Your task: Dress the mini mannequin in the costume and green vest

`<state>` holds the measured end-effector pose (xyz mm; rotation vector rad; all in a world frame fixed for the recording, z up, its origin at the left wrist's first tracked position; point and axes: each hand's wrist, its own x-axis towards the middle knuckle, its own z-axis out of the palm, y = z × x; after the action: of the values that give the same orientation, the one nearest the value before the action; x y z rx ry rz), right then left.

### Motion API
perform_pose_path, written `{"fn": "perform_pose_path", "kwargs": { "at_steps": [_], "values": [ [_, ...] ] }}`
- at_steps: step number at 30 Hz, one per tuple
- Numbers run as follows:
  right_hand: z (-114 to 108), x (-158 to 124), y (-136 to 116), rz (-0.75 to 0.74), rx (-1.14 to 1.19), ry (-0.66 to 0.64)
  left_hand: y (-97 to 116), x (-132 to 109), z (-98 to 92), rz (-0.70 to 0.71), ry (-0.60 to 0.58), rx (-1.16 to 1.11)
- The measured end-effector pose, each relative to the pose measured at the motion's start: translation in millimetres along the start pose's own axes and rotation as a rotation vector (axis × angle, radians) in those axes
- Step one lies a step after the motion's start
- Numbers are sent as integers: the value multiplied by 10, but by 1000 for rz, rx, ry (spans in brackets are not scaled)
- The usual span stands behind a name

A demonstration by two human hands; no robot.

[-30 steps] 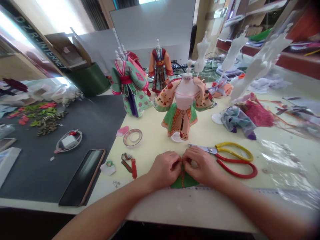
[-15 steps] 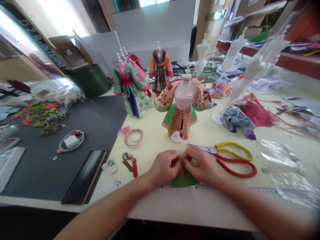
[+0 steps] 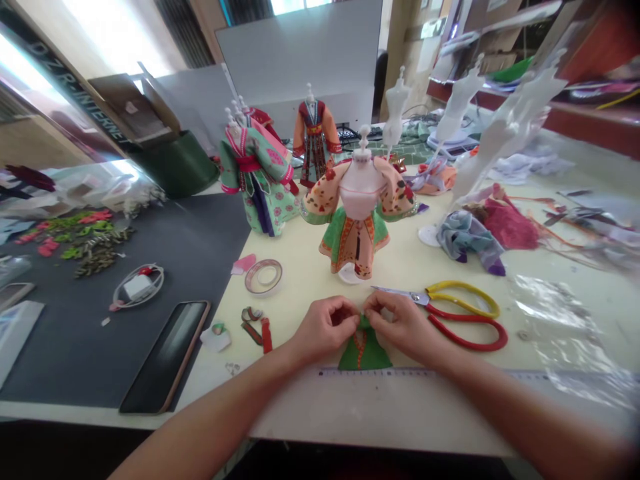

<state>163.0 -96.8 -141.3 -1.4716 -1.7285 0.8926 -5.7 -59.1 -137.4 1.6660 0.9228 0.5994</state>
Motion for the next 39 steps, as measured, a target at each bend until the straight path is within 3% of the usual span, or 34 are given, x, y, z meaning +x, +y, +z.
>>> {"fn": "perform_pose_path", "kwargs": {
  "at_steps": [12,17,21,33,39],
  "values": [
    [20,-9,19,-45,4,26,3,18,16,-54,36,-104],
    [39,-49,32,-291,-144,239,-22,16,32,-74,98,-147],
    [39,-59,7,-447,-235,242,-28,6,38,-73,120,-128],
    [74,-53,41,-392,-208,258,-51,4,26,-10,73,-103],
    [81,-53,33,-342,-203,250,-21,-29,48,122,124,69]
  ]
}}
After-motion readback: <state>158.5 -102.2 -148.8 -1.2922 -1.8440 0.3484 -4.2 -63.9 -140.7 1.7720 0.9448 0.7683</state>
